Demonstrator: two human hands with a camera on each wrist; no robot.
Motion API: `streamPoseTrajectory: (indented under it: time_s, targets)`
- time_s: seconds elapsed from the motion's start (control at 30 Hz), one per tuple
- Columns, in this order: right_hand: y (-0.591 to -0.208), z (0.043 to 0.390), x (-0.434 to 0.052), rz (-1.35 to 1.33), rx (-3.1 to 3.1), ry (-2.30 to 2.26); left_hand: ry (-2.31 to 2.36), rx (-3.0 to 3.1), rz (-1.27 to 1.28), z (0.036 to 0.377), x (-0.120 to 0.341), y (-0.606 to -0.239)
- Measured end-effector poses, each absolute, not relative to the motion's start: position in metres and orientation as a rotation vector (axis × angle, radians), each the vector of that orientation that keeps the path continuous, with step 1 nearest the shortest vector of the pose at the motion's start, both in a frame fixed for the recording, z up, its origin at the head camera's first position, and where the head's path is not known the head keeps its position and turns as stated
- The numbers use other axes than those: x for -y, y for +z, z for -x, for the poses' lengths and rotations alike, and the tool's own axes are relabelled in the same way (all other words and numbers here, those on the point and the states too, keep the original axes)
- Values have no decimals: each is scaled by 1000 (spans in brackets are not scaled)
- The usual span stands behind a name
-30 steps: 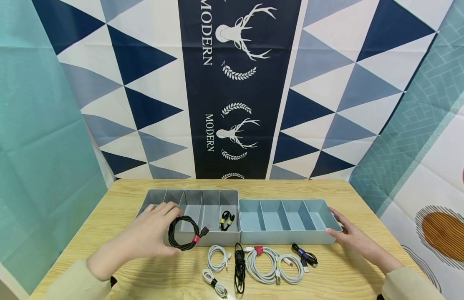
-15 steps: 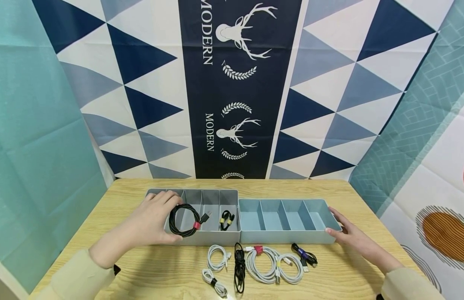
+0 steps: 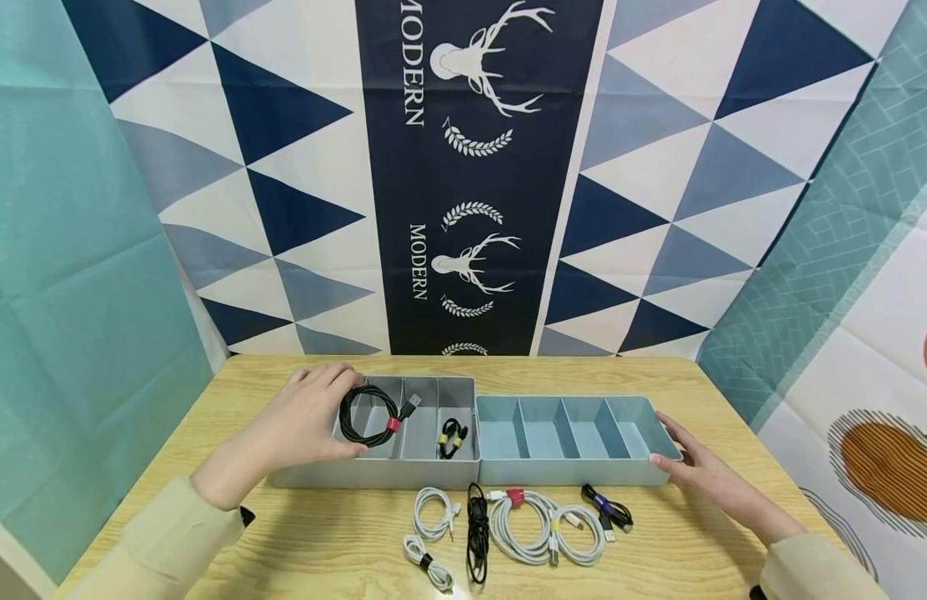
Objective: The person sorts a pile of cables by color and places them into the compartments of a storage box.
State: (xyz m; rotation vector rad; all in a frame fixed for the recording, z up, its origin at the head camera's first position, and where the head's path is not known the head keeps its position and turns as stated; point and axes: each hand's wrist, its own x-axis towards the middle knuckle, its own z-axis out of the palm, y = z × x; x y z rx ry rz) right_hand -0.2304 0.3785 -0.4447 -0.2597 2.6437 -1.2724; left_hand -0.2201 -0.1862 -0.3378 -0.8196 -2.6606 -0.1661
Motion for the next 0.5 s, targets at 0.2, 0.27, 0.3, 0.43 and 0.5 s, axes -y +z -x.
streamPoseTrajectory:
  time_s: [0.2, 0.27, 0.3, 0.43, 0.5]
  targets:
    - [-447, 231, -380, 271, -2642, -1283, -161, 2701, 804, 228, 182, -338]
    - [-448, 231, -381, 281, -2649, -1282, -150, 2710, 798, 232, 179, -340]
    - [-448, 231, -381, 279, -2652, -1281, -147, 2716, 798, 234, 178, -340]
    - [-448, 232, -382, 275, -2658, -1280, -134, 2734, 802, 244, 173, -344]
    - [-448, 232, -382, 268, -2652, -1283, -126, 2737, 809, 248, 170, -346]
